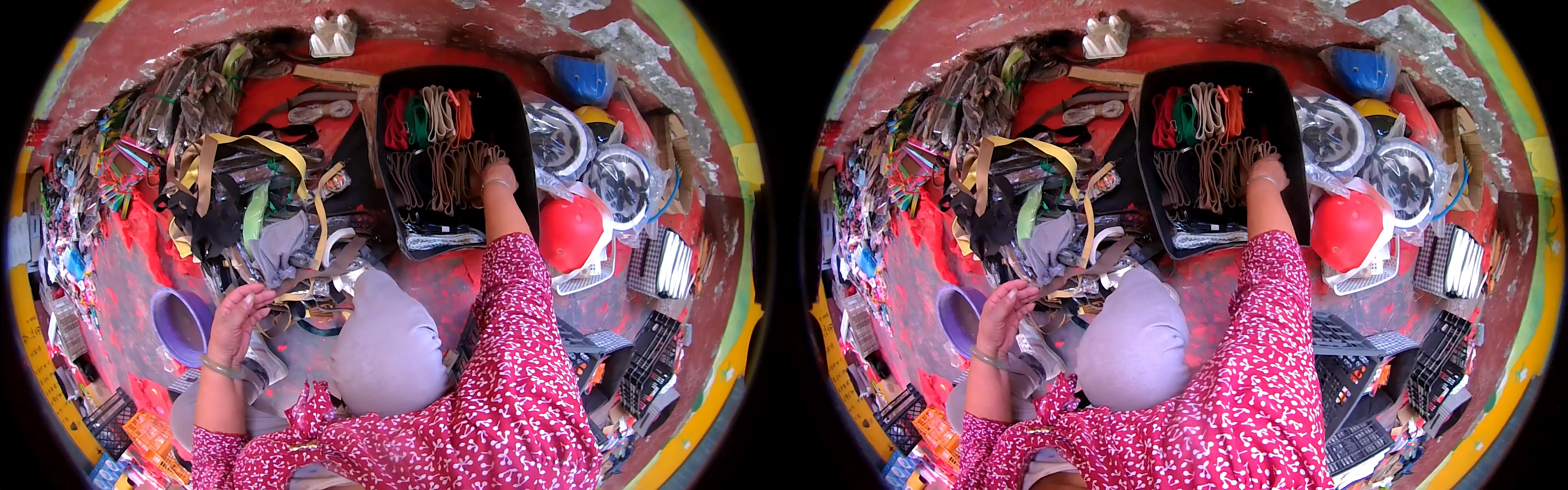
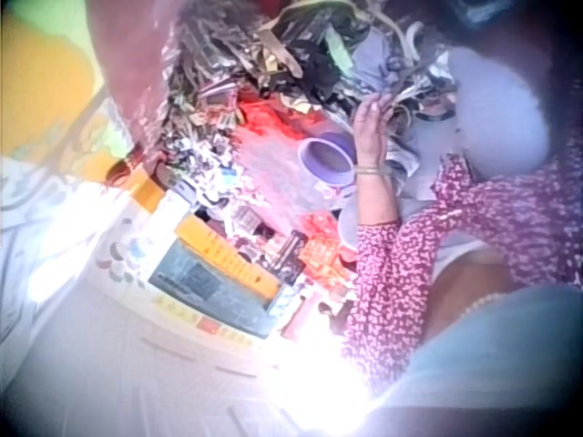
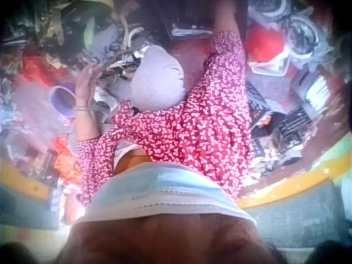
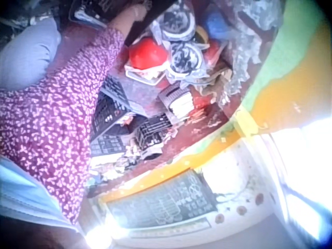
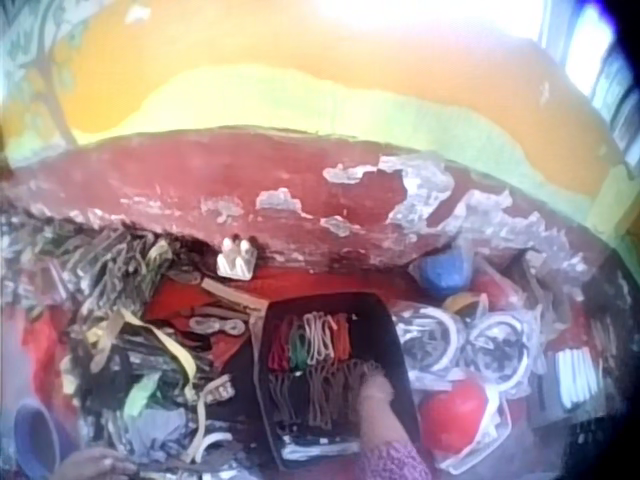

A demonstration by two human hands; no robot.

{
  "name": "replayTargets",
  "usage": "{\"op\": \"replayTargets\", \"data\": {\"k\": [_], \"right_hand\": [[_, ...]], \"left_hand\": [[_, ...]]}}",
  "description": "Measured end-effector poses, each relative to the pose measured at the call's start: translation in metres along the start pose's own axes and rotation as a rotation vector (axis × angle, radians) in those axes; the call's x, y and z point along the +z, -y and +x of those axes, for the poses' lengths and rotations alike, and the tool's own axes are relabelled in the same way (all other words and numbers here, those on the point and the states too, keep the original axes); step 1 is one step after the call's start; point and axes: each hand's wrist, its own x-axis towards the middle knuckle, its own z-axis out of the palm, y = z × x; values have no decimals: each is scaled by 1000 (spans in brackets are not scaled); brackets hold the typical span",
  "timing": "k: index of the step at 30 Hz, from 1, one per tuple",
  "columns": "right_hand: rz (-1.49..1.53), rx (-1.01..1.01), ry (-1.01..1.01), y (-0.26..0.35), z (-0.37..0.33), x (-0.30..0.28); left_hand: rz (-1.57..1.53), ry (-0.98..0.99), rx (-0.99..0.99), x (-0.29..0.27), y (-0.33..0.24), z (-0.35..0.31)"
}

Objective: The person sorts through scrap materials on the floor, uses a cloth to wipe down a brown strap and then a black strap, and rinses the cloth in a bucket of water.

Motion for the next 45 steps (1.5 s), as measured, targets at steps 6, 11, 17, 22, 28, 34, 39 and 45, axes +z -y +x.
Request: {"op": "replayTargets", "data": {"k": [6, 11, 17, 22, 28, 34, 39, 45], "right_hand": [[-3, -175, -131, -10, 5, -3], [-3, -132, -252, -11, 2, 11], [-44, -347, -397, -7, -9, 19], [-39, -381, -461, -9, -10, 25], [10, -280, -384, -2, -12, 9], [56, -292, -252, 1, 4, 8], [146, -536, -284, -45, 21, -44], [-398, -386, 208, -56, -36, -52]], "left_hand": [[9, -2, -24, -1, 8, -2], [10, -12, -33, 1, 5, -4], [28, 8, -62, 10, 9, -2], [35, 31, -88, 18, 13, 1], [64, 22, -103, 15, 15, -3], [61, 18, -99, 14, 17, -1], [85, 25, -57, 11, 11, -3], [53, -7, -69, -4, 25, -15]]}}
